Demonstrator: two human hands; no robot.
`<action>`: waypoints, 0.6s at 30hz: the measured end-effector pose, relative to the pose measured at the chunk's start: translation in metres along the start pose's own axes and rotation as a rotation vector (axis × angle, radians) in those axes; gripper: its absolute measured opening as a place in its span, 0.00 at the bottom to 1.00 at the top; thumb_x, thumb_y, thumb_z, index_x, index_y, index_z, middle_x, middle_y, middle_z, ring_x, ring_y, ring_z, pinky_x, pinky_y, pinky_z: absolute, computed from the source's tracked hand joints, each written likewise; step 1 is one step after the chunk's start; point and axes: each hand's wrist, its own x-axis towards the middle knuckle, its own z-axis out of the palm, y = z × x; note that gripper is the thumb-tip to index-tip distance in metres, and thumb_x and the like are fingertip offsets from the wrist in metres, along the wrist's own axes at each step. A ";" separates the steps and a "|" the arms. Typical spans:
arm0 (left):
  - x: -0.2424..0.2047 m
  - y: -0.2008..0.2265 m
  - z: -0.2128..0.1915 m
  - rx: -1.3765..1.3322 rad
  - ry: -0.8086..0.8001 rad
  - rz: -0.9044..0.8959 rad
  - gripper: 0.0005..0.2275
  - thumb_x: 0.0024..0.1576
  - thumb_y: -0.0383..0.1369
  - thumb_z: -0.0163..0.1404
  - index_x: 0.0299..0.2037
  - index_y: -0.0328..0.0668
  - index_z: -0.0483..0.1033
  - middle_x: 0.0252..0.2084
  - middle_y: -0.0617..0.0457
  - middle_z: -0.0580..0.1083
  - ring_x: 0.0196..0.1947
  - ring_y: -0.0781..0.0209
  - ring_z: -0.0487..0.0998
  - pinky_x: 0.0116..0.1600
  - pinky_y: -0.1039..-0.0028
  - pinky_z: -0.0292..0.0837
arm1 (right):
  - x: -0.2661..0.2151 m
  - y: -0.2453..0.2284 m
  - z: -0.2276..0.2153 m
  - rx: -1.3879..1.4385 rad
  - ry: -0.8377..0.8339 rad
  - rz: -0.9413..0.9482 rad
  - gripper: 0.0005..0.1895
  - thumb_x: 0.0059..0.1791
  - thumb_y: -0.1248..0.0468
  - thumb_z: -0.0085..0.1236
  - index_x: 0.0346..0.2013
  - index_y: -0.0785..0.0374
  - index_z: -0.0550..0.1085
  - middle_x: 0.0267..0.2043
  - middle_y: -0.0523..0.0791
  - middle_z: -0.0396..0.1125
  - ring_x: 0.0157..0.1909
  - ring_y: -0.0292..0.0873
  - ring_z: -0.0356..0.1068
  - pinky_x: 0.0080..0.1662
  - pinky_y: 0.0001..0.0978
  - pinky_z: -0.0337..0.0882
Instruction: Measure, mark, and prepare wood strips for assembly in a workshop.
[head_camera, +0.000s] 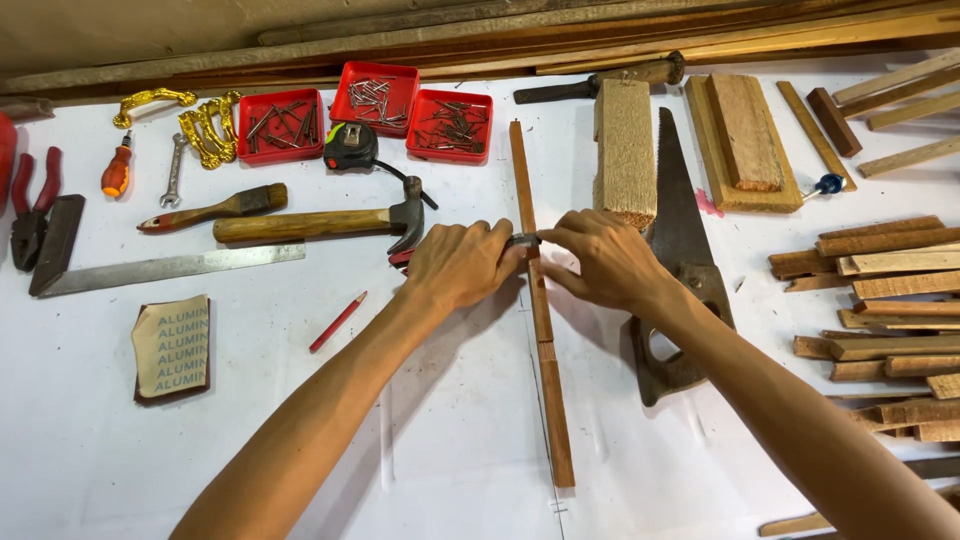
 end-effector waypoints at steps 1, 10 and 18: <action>-0.012 0.001 0.004 0.002 -0.001 -0.001 0.18 0.64 0.49 0.42 0.41 0.41 0.74 0.26 0.43 0.77 0.23 0.44 0.81 0.30 0.55 0.74 | -0.005 -0.009 -0.008 0.002 0.002 -0.001 0.22 0.48 0.48 0.64 0.49 0.58 0.81 0.42 0.48 0.75 0.40 0.47 0.75 0.41 0.41 0.77; -0.072 0.027 0.027 -0.016 -0.007 0.028 0.18 0.64 0.47 0.44 0.34 0.39 0.73 0.16 0.49 0.73 0.11 0.54 0.75 0.18 0.65 0.67 | -0.053 -0.042 -0.015 0.095 -0.169 0.047 0.30 0.44 0.38 0.62 0.51 0.54 0.78 0.46 0.46 0.75 0.48 0.47 0.75 0.52 0.42 0.76; -0.045 0.017 0.031 0.034 0.071 0.044 0.18 0.65 0.47 0.45 0.31 0.40 0.73 0.10 0.52 0.69 0.09 0.55 0.73 0.16 0.67 0.68 | -0.045 -0.037 -0.012 0.118 -0.246 0.140 0.68 0.32 0.23 0.60 0.72 0.64 0.55 0.71 0.57 0.55 0.69 0.59 0.59 0.66 0.56 0.61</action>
